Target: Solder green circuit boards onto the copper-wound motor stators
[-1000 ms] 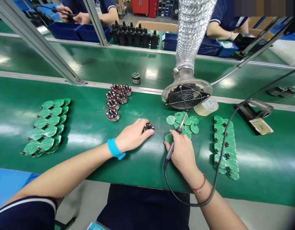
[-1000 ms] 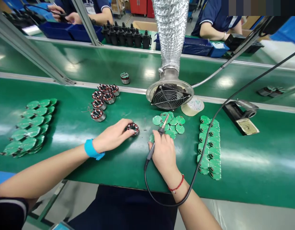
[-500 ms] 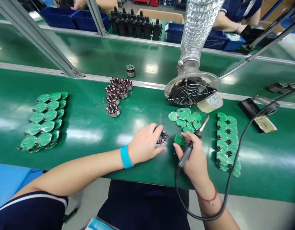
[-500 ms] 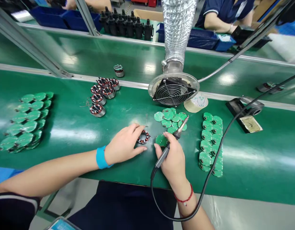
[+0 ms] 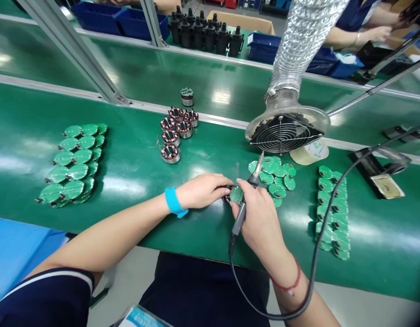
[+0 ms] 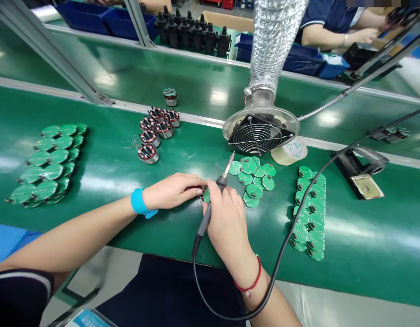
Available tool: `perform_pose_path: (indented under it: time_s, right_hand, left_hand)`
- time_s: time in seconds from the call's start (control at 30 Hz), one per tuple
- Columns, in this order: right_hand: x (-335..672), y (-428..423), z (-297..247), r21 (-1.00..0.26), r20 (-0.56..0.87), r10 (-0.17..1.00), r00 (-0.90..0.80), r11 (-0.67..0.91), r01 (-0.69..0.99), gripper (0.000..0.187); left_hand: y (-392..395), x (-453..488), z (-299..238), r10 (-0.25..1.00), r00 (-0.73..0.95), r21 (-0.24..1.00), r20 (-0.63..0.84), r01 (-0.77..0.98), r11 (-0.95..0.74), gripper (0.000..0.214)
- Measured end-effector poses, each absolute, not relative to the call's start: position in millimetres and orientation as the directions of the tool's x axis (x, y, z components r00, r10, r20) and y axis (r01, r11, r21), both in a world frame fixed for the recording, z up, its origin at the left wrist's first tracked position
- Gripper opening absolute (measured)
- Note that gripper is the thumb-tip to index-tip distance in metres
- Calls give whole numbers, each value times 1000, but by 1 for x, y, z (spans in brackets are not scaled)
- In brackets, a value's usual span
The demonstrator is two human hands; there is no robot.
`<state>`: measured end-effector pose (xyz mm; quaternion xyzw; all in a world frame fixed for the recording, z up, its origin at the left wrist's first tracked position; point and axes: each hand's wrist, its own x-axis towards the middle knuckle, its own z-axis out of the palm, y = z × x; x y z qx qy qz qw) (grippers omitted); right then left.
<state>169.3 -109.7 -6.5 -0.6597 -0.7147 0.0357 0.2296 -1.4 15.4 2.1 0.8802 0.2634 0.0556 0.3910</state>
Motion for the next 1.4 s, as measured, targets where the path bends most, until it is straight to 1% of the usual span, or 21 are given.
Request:
perform_pose_path:
  time_s: [0.1,0.2,0.3,0.4,0.43,0.47,0.53,0.6,0.63,0.67,0.73,0.83,0.9,0.97,1.03,1.1,1.13,1.17,1.27,1.33,1.4]
  right_hand:
    - [167,-111,-11,-401,268,963,-3,114,909,42]
    - [169,-112,-18,-495,268,963,31,110,862,42]
    - [173,-111,-24,-592,245,969,20,133,795,41]
    - [178,-108,-26,-643,201,979,-20,147,751,44]
    - [180,-108,-26,-655,194,980,-33,154,740,46]
    - [182,-108,-26,-664,193,980,-41,161,730,47]
    - [185,-108,-26,-675,200,979,-41,168,719,50]
    - [186,-109,-27,-676,213,977,-24,165,718,51]
    - [186,-109,-28,-677,217,976,-15,162,718,51]
    - [185,-110,-28,-680,220,975,-8,159,716,52]
    - [184,-110,-29,-691,217,976,0,153,707,52]
    - [184,-109,-29,-705,202,979,2,144,694,52]
    - [184,-109,-30,-708,193,981,-3,141,692,52]
    - [185,-109,-30,-709,191,982,-4,140,691,53]
    - [187,-110,-30,-706,206,979,-12,157,690,55]
    - [188,-112,-29,-702,232,972,-41,196,684,58]
    - [189,-113,-28,-700,243,968,-58,217,680,61]
    - [189,-113,-27,-699,252,965,-72,233,677,63]
    - [190,-115,-26,-697,276,959,-68,248,673,67]
    - [190,-115,-27,-703,286,957,-50,245,668,63]
    - [190,-114,-29,-714,283,958,-38,237,658,58]
  left_hand:
    - [18,2,-3,542,836,765,-88,405,-501,22]
    - [21,3,-6,562,823,771,-81,409,-488,27]
    - [29,3,-8,671,736,676,-90,540,-502,32]
    - [38,1,-5,843,533,534,-70,734,-420,28]
    - [39,-1,-3,871,488,510,-48,762,-399,28]
    - [38,-3,0,873,487,502,-38,764,-405,28]
    - [30,-6,8,788,609,516,-96,707,-483,32]
    - [17,-8,14,635,741,520,-218,639,-567,38]
    - [11,-7,15,586,765,497,-268,631,-596,39]
    - [5,-7,15,565,768,460,-302,636,-619,38]
    - [-2,-5,12,570,760,375,-312,650,-661,30]
    - [2,-6,9,565,786,284,-252,618,-733,17]
    - [8,-10,11,623,774,178,-113,632,-754,20]
    - [9,-14,15,660,747,87,80,654,-751,26]
    - [3,-16,19,574,795,98,195,567,-818,28]
    - [-9,-15,19,426,884,149,194,403,-903,34]
    - [-17,-13,17,373,912,159,170,348,-924,38]
    - [-23,-11,15,351,926,147,140,331,-932,39]
    - [-35,-9,8,389,916,98,98,380,-920,27]
    - [-35,-11,8,421,899,149,116,404,-903,29]
    - [-29,-14,12,462,875,233,147,423,-876,28]
